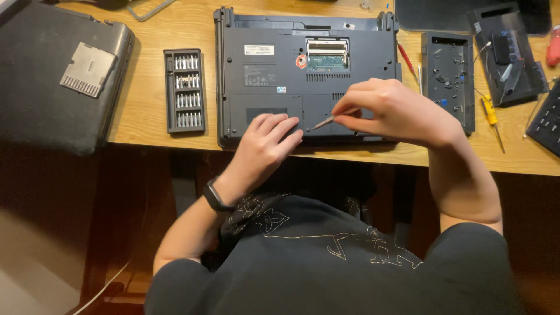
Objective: The recorder is disassembling and reassembling components of a laptop at a workbench.
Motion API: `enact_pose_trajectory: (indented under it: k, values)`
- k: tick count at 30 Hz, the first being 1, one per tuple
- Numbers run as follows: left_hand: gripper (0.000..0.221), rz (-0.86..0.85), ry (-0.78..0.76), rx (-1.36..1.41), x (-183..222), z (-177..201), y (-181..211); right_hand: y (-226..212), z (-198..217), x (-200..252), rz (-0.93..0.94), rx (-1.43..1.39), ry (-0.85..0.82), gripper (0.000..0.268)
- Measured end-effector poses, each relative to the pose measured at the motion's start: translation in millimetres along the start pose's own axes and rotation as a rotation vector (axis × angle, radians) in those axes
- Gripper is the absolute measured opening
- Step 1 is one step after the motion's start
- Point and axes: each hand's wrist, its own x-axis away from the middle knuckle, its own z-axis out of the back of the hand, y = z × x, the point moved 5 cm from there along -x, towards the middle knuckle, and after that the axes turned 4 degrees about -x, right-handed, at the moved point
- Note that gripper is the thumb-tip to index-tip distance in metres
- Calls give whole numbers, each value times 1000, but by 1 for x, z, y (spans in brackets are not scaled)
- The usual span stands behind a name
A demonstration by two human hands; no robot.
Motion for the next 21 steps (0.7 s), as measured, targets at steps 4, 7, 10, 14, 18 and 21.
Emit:
enact_pose_trajectory:
  k: [4,7,10,14,18,21]
  values:
    - [25,-111,-219,72,-20,7,-22,3,4,9,-30,11,32,15]
    - [30,-269,-199,72,-29,9,-28,7,6,16,-75,16,67,14]
    - [40,-266,-247,150,-30,4,-30,15,6,23,-104,0,105,13]
    - [75,-103,-239,57,-28,-1,-37,25,6,31,-130,-50,165,14]
    - [74,-96,-239,75,-25,-4,-42,30,3,37,-181,-95,208,16]
    - [68,-144,-214,38,-27,0,-38,35,-2,40,-181,-107,259,22]
